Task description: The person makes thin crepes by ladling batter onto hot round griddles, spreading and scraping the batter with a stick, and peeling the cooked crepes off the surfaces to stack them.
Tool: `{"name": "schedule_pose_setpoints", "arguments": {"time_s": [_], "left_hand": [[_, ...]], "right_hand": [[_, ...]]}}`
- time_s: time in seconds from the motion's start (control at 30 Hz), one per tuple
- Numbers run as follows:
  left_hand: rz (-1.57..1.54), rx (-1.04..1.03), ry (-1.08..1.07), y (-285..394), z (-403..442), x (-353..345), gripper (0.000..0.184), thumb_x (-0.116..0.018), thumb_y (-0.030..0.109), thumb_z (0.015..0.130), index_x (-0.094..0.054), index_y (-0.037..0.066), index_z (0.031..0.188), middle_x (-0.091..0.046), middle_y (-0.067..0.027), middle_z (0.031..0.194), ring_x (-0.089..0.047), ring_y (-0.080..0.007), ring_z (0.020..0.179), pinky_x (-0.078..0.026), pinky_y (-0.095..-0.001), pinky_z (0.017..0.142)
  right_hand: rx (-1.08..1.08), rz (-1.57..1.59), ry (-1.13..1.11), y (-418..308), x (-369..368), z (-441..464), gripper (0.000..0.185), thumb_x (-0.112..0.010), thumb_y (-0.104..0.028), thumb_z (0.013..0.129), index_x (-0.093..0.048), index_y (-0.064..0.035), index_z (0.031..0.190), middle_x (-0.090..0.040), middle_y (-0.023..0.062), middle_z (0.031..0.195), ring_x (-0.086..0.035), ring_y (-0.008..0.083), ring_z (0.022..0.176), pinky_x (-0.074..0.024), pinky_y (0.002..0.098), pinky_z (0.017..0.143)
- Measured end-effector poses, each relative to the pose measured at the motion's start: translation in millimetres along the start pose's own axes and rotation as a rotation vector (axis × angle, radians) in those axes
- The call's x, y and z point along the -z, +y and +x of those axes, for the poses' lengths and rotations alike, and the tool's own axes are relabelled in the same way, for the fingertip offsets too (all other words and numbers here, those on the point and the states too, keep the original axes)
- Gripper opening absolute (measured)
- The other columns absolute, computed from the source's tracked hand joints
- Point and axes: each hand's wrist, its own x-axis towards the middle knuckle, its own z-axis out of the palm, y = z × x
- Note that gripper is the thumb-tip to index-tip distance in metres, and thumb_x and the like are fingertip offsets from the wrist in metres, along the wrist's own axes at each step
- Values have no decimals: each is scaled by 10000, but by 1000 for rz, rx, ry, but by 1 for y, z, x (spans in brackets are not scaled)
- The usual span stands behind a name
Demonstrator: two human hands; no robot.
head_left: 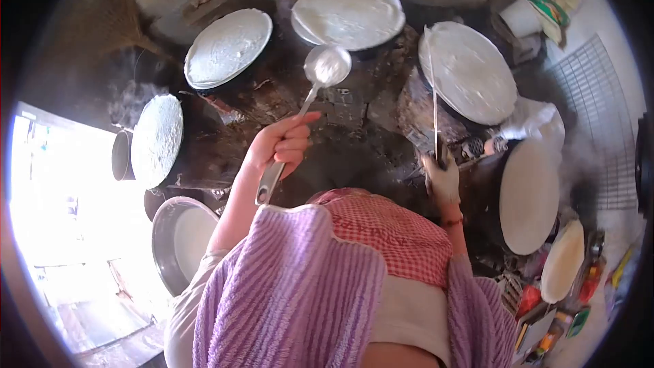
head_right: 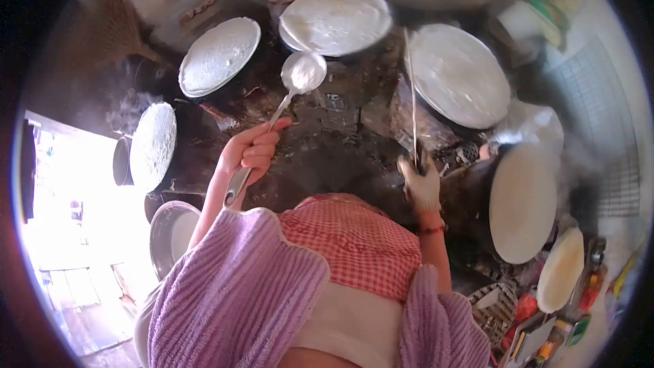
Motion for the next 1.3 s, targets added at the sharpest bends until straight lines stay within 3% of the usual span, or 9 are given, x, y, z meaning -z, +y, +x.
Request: {"name": "schedule_pose_setpoints", "arguments": {"time_s": [0.03, 0.13, 0.33, 0.53, 0.67, 0.87, 1.03, 1.2, 1.3], "left_hand": [[-46, -38, 26, 15, -13, 11, 371, -409, 158, 1026, -407, -14, 1354, -310, 36, 669, -275, -37, 457, -248, -186, 337], [-117, -149, 78, 47, -58, 38, 362, -395, 146, 1029, -424, -13, 1353, -300, 37, 664, -272, -39, 455, -238, -187, 341], [-108, -390, 189, 89, -119, 61, 375, -375, 133, 1032, -422, -16, 1373, -284, 34, 663, -268, -38, 448, -238, -186, 346], [-327, -577, 107, 83, -132, 76, 431, -332, 126, 1043, -276, -45, 1434, -340, 1, 732, -280, -48, 464, -294, -196, 352], [-415, -646, 103, 82, -122, 65, 450, -317, 115, 1043, -227, -58, 1449, -323, 4, 731, -271, -41, 469, -291, -194, 354], [-312, -606, 135, 106, -92, 55, 449, -336, 121, 1040, -248, -44, 1449, -316, 13, 715, -259, -36, 450, -266, -188, 335], [181, -591, 368, 128, -69, -5, 468, -368, 141, 1038, -253, 4, 1471, -303, 21, 650, -253, -33, 401, -248, -210, 310], [13, -693, -280, 147, -67, 2, 526, -313, 162, 1053, -96, 61, 1521, -330, -5, 694, -244, -43, 401, -267, -196, 302], [-160, -705, -211, 152, -37, -27, 507, -290, 175, 1057, -119, 10, 1504, -340, -13, 728, -269, -45, 424, -301, -199, 328]], "right_hand": [[254, 82, 31, 2, -31, 29, 327, -663, -149, 886, -589, -95, 1200, -614, -4, 745, -410, 45, 408, -311, 229, 365], [80, 314, 60, -54, -92, 63, 255, -653, -178, 904, -616, -106, 1146, -652, 18, 750, -438, 65, 389, -337, 236, 348], [-109, -176, -27, -104, -184, 151, 320, -673, -271, 889, -619, -165, 1186, -674, 8, 805, -460, 69, 400, -358, 248, 334], [806, -831, 15, -65, -177, 215, 496, -649, -275, 882, -519, -199, 1354, -682, 162, 951, -667, 341, 773, -532, 390, 659], [351, -1311, -196, -81, -167, 246, 411, -535, -347, 929, -530, -262, 1331, -647, 222, 1041, -625, 417, 926, -501, 482, 798], [290, -1106, -336, -98, -197, 275, 428, -512, -190, 936, -478, -151, 1361, -623, 251, 1044, -633, 396, 920, -489, 482, 748], [95, -840, -346, -98, -163, 231, 508, -598, -218, 914, -462, -227, 1404, -688, 180, 911, -649, 225, 553, -523, 379, 542], [95, -421, -294, -113, -94, 257, 494, -689, -172, 866, -542, -126, 1335, -681, 42, 946, -626, 118, 614, -509, 281, 511], [-105, -60, -168, -172, -81, 296, 414, -686, -127, 869, -580, -88, 1267, -668, 66, 970, -647, 120, 707, -540, 269, 568]]}}
